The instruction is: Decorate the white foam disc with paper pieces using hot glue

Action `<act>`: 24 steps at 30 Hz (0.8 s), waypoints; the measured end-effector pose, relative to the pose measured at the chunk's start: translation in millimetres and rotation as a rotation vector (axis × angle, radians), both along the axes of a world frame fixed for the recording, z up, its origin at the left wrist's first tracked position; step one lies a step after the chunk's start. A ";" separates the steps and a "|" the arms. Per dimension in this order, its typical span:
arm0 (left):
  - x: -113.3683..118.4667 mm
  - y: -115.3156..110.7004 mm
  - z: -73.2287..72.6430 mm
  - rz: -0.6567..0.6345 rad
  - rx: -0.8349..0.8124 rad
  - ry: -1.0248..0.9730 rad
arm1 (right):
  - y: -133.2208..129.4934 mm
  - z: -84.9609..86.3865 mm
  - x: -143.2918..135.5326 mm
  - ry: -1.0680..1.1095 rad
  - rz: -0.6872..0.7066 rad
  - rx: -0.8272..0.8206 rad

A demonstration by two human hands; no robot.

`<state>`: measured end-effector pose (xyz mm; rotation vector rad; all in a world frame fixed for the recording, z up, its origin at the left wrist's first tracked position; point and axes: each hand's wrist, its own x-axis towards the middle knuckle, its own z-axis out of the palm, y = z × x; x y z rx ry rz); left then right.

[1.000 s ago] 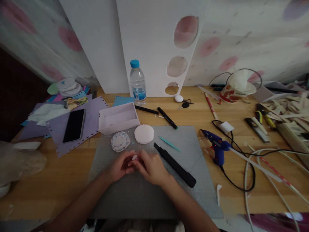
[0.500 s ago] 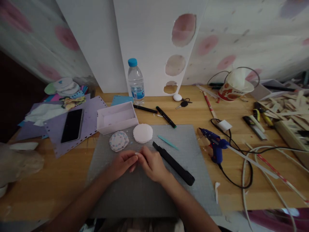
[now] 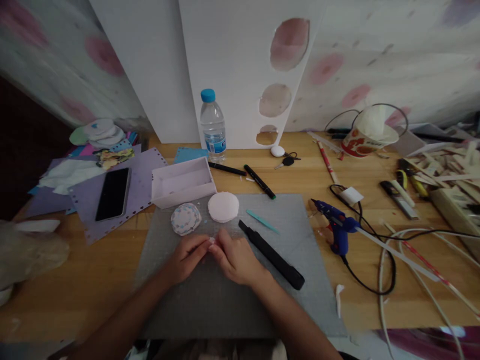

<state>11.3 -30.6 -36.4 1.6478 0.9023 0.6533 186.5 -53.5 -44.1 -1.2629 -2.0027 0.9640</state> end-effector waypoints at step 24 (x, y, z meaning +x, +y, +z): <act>6.9 -3.8 -6.8 0.096 -0.213 -0.160 | -5.2 -2.8 -11.7 -0.059 -0.009 0.056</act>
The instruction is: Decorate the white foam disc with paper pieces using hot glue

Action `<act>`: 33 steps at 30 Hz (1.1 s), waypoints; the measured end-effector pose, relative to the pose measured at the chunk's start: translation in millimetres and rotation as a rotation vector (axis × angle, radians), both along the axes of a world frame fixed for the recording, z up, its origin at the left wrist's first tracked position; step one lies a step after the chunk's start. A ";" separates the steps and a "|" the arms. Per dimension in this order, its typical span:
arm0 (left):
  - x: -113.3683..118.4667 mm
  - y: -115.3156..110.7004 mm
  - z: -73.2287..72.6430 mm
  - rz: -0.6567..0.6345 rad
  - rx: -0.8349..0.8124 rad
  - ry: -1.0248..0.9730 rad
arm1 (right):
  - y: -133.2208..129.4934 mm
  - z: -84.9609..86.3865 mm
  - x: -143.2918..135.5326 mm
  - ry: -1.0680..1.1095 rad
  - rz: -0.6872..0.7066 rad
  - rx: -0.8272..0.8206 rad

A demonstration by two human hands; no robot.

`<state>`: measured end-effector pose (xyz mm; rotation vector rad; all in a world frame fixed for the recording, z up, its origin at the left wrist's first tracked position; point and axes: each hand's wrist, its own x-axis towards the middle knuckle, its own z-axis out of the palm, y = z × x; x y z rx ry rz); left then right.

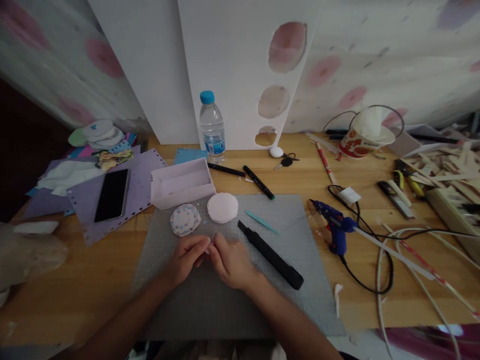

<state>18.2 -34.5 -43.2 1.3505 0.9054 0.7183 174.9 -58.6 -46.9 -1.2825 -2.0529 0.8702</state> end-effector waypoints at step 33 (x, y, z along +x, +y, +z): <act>-5.5 6.8 5.2 -0.098 0.578 0.281 | 0.0 -6.6 -1.5 0.285 -0.242 -0.031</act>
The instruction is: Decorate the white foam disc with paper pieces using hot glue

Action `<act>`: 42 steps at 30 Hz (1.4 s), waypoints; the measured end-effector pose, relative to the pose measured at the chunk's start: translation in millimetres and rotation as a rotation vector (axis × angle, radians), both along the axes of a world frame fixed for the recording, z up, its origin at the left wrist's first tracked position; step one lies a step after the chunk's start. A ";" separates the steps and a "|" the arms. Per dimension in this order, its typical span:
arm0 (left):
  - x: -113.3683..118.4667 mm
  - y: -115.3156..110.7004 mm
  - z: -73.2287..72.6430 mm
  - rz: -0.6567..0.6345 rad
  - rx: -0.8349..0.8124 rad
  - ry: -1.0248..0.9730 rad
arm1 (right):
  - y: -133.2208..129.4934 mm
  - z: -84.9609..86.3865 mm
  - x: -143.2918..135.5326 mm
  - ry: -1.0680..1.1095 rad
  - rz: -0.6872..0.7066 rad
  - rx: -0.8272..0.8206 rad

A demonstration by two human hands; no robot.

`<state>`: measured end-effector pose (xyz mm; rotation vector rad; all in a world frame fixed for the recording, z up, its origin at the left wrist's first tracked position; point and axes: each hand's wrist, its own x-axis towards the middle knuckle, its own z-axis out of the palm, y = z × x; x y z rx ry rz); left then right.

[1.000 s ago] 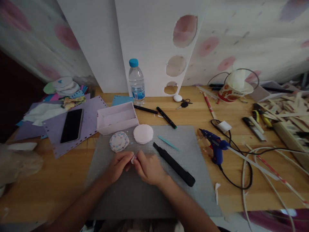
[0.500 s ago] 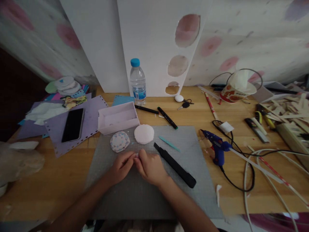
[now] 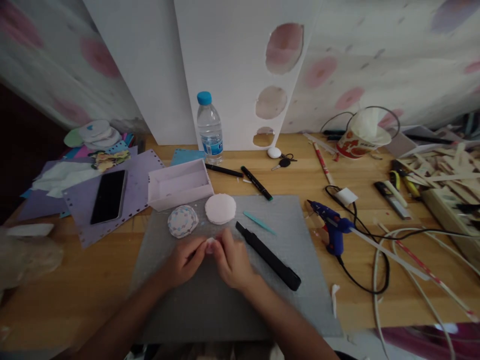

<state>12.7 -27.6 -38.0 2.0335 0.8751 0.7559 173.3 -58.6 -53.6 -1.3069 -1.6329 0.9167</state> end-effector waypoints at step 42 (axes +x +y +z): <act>-3.2 -16.1 2.0 0.126 -0.074 0.114 | 1.5 14.1 16.2 -0.274 0.180 0.021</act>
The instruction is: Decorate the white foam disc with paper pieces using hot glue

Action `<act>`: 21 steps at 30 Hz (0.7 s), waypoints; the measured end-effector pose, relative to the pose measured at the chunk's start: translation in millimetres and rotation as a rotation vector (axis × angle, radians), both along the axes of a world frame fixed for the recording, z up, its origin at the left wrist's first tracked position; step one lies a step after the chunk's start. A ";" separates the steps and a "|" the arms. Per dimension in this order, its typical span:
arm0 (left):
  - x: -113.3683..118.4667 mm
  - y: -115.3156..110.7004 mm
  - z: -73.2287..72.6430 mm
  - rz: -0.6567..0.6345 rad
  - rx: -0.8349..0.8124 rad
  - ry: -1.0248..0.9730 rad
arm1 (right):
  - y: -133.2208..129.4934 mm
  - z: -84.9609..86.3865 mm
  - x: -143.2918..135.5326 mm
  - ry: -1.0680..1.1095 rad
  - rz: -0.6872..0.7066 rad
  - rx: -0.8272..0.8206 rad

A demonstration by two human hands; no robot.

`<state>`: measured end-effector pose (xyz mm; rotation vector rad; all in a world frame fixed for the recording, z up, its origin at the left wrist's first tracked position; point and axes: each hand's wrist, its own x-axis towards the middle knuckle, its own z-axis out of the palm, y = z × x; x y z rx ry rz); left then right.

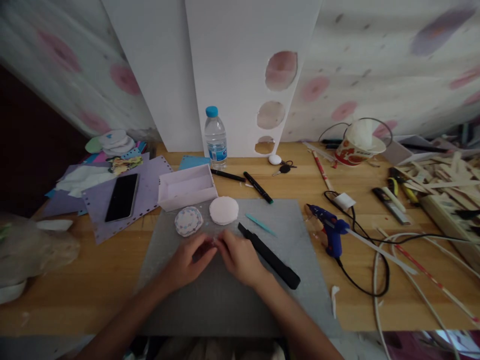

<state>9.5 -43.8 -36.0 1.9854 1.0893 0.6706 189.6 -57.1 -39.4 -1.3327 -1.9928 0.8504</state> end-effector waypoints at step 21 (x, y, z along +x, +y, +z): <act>11.9 6.8 -19.1 0.045 -0.140 -0.206 | 0.9 -14.9 -14.6 0.094 -0.068 0.012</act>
